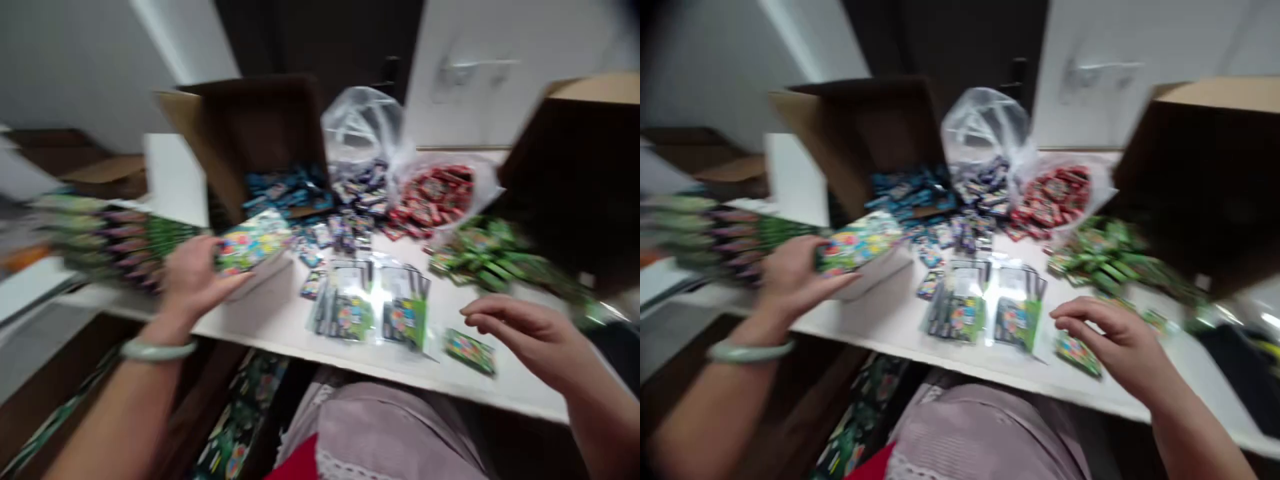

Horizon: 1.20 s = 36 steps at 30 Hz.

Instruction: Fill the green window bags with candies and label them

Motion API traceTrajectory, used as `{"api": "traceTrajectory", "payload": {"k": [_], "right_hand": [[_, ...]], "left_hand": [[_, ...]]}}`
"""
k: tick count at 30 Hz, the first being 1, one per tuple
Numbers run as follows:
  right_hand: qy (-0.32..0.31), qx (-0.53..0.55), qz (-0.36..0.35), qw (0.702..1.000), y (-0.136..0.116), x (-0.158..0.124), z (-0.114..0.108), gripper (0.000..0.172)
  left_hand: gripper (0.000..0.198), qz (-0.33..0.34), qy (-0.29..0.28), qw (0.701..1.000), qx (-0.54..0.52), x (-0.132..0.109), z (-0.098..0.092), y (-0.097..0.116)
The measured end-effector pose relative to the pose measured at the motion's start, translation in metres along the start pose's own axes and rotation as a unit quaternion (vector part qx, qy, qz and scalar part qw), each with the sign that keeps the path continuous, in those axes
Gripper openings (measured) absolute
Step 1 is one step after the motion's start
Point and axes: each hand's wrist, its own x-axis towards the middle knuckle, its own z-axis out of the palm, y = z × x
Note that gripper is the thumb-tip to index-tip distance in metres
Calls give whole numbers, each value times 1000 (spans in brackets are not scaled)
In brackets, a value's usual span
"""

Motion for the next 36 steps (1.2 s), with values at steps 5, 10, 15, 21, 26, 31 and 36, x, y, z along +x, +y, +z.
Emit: {"api": "traceTrajectory", "payload": {"k": [5, 10, 15, 21, 26, 31, 36], "right_hand": [[-151, 232, -88, 957, -119, 98, 147, 16], [-221, 361, -74, 903, -155, 150, 231, 48], [-219, 337, -10, 916, -147, 170, 261, 52], [-223, 234, 5, 946, -144, 175, 267, 33], [-239, 149, 14, 959, -151, 182, 268, 23], [-235, -46, -71, 968, -169, 199, 268, 29], [-237, -245, -116, 933, -179, 211, 256, 41]], "left_hand": [[65, -6, 10, 997, 74, -23, -8, -24], [63, 0, 34, 999, 40, -30, -1, -11], [61, -3, 46, 999, 17, -36, -2, -12], [74, 19, -12, 999, 43, -31, -6, -11], [69, 20, -50, 997, 54, -27, -7, -13], [61, 18, -29, 999, 43, -26, -4, -17], [72, 16, -17, 999, 34, -25, -4, -21]]}}
